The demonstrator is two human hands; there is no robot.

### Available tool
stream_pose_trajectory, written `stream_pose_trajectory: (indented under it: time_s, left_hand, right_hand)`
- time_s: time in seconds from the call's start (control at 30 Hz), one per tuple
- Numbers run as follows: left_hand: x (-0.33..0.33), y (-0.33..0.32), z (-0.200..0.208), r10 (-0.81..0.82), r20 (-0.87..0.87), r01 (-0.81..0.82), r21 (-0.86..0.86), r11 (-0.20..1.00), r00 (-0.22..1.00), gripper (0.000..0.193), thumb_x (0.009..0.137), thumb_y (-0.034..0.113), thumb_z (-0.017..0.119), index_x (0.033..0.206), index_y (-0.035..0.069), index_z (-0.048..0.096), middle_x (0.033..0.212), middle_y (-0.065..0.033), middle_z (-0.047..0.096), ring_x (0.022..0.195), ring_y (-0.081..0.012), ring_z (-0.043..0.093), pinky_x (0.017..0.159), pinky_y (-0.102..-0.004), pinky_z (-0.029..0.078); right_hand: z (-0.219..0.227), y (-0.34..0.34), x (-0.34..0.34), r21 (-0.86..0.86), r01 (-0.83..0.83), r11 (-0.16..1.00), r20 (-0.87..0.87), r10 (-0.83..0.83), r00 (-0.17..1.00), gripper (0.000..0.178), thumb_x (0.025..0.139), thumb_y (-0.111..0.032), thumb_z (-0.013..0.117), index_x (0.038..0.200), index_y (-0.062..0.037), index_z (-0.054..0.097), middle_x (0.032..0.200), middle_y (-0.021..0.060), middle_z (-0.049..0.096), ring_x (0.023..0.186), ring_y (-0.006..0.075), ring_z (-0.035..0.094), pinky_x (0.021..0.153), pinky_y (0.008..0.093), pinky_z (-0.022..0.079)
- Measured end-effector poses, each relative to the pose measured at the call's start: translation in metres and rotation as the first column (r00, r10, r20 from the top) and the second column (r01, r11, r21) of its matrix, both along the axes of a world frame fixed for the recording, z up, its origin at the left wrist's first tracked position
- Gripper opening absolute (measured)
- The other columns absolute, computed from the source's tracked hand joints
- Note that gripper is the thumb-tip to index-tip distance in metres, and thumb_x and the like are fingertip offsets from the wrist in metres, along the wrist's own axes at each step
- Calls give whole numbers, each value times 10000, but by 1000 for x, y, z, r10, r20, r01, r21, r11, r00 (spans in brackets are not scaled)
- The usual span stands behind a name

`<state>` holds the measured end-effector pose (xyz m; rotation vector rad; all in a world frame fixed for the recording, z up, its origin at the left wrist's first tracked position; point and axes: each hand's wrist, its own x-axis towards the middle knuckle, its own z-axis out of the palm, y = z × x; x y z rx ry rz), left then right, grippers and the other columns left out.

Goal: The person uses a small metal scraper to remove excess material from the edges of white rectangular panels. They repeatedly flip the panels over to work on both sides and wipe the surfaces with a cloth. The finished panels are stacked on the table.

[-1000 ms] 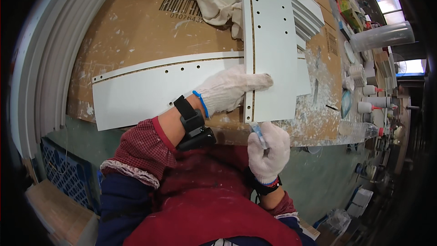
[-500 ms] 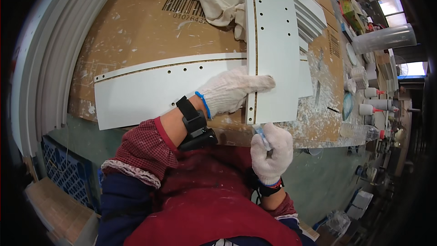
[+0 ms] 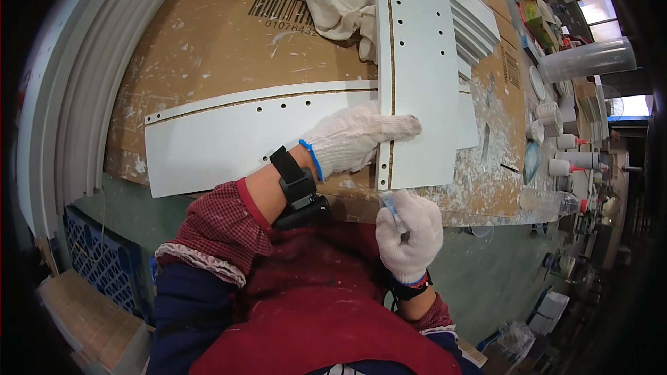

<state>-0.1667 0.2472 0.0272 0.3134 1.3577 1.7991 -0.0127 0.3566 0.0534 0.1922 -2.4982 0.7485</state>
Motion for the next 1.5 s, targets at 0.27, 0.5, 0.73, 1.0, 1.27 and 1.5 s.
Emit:
stream_pose_trajectory:
  time_s: [0.27,0.5,0.73,1.0,1.27,1.5]
  left_hand:
    - [-3,-7,25,-32,111,46,-126,991,993,368,885,413,643,1026,74,633,694,11,579,505,-49,447,422,-229,345]
    - [1,-4,-2,-6,-123,-2,-70,998,992,323,912,369,619,1049,76,620,706,28,554,482,-44,408,390,-226,311]
    - [-1,-1,-11,12,-372,-15,-5,1000,928,226,949,273,576,1066,88,629,744,11,583,480,-48,437,386,-230,339]
    - [1,3,0,21,-65,-24,-45,999,998,263,901,304,634,1001,61,624,655,47,562,386,-6,371,321,-186,241]
    - [-7,-1,-39,28,-197,-25,18,1000,980,250,927,230,612,1059,18,611,803,-3,640,549,-27,551,390,-177,372]
    - [0,0,-21,92,-203,-94,4,996,975,216,922,131,588,1114,34,610,859,-63,646,692,-94,595,529,-226,455]
  right_hand:
    - [2,0,-3,15,-18,1000,2,18,1000,405,689,-46,729,1082,-49,630,737,66,595,676,269,572,624,363,471]
    - [-3,2,-6,18,-35,999,-46,36,998,421,679,-18,720,1084,-44,607,694,59,555,621,262,531,574,374,437]
    - [-6,-2,-9,-4,-68,998,-24,68,997,390,681,-3,717,1054,-54,613,729,65,554,646,259,548,580,356,447]
    - [-9,52,28,-221,214,952,-42,-228,973,329,753,26,674,1076,-1,613,868,96,606,745,196,592,684,318,496]
    - [-27,71,24,-462,235,855,-68,-299,952,273,815,40,626,1085,31,591,977,89,590,819,132,569,757,260,478]
    - [-15,81,17,-592,328,736,87,-346,934,226,848,-7,606,1071,29,589,970,73,598,835,112,559,761,247,474]
